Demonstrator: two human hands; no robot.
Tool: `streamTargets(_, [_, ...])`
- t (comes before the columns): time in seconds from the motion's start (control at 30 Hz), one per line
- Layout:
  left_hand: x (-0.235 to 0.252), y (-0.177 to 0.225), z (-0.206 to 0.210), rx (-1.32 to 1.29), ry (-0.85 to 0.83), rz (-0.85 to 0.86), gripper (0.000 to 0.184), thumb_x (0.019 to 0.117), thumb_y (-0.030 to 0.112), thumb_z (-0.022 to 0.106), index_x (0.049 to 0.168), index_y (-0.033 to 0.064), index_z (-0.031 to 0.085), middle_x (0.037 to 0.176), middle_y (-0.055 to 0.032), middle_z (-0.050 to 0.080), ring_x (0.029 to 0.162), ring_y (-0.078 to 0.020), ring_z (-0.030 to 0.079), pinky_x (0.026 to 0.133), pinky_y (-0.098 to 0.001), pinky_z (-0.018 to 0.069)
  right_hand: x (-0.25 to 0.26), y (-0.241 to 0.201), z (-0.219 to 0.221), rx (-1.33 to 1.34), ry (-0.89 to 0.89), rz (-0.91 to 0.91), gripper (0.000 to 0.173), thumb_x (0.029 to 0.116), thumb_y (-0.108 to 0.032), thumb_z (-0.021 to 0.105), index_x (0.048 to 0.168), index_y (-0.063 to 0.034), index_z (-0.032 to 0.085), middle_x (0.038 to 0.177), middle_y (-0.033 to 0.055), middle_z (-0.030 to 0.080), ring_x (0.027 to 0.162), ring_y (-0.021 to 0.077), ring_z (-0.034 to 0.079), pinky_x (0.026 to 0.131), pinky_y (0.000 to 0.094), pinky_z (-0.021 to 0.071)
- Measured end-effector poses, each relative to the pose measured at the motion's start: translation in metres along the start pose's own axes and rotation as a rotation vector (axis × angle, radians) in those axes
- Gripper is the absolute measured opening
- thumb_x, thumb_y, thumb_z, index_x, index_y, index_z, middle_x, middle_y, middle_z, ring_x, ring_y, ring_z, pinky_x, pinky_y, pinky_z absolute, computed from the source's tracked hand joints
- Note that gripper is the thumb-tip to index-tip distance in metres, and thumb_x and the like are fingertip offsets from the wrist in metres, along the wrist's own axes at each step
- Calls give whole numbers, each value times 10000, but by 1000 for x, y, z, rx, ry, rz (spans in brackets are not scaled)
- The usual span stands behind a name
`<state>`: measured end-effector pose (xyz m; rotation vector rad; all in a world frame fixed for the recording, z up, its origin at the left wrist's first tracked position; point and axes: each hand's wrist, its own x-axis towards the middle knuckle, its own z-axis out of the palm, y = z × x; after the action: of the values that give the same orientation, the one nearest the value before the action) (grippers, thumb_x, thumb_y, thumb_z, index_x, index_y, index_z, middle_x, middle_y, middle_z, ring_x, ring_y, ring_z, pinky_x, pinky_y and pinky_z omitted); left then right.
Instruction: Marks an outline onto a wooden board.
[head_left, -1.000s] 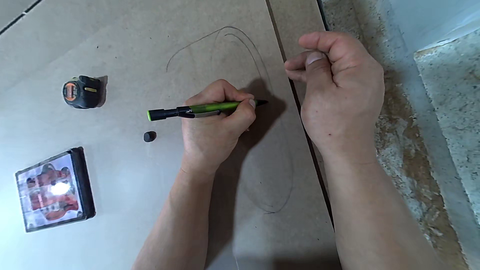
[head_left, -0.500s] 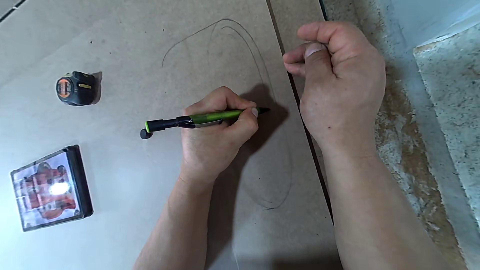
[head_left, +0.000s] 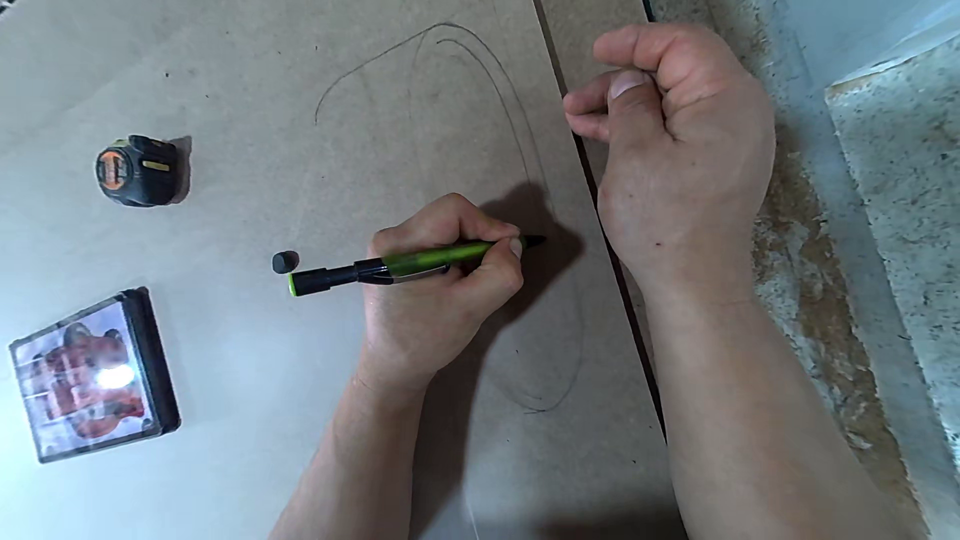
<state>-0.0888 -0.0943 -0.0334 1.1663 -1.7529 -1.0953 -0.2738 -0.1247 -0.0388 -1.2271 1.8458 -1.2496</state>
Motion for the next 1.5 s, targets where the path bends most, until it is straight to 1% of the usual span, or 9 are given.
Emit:
streamTargets(0.4, [-18,8,1,31,-56,-8,52,897,49,690,946,66,690,763,-16,696,545,-103,619,436,-220,511,1,2,1,19,7,-17,258,1066,-129,474,1203,-157,691,991,-90,768,940,12,735,831,214,631])
streamTargets(0.6, [-22,7,1,-4,-62,-2,64,881,44,702,942,64,700,800,-24,718,572,-113,647,456,-231,542,1,2,2,46,14,-16,256,1063,-121,478,1200,-151,692,987,-85,767,928,24,740,829,222,638])
streamTargets(0.77, [-43,-1,-26,-393,47,0,139,1005,199,673,1037,68,703,956,-97,727,766,-211,720,640,-344,640,2,3,3,51,14,-34,257,1058,-106,479,1203,-134,689,983,-72,768,922,26,741,824,227,641])
streamTargets(0.9, [-109,-10,-75,-379,212,-57,322,1047,405,567,982,124,711,916,-90,727,855,-275,730,785,-443,631,2,2,1,28,5,-16,275,1057,-112,474,1226,-151,687,985,-84,768,910,21,740,804,236,640])
streamTargets(1.0, [-137,4,-96,-365,303,-109,229,1077,308,535,1099,113,654,873,-76,706,724,-212,707,666,-362,620,2,0,2,29,3,-13,271,1064,-122,478,1236,-159,684,988,-86,767,925,24,741,823,238,642])
streamTargets(1.07, [-143,14,-105,-410,327,-146,256,1057,377,569,1148,153,651,809,-14,655,607,-117,608,546,-264,530,1,0,2,31,5,-20,270,1070,-126,473,1237,-157,683,994,-71,766,937,31,741,837,251,643])
streamTargets(1.17, [-140,23,-117,-525,265,-171,508,906,701,599,966,208,706,717,44,603,570,-85,545,521,-262,463,0,-1,3,10,-2,-11,280,1082,-154,456,1254,-166,678,1014,-66,764,943,30,737,846,264,637])
streamTargets(1.23, [-135,33,-117,-590,231,-171,615,870,795,546,824,195,673,648,48,547,550,-99,520,518,-284,441,0,-2,3,6,8,-4,286,1082,-160,452,1250,-175,682,1016,-71,766,931,28,739,830,266,638])
streamTargets(1.5, [-125,52,-114,-667,161,-110,665,870,814,500,764,168,621,616,35,507,556,-132,516,563,-329,451,-4,-1,3,25,20,41,293,1082,-166,447,1242,-197,691,1013,-90,772,919,21,740,834,277,637])
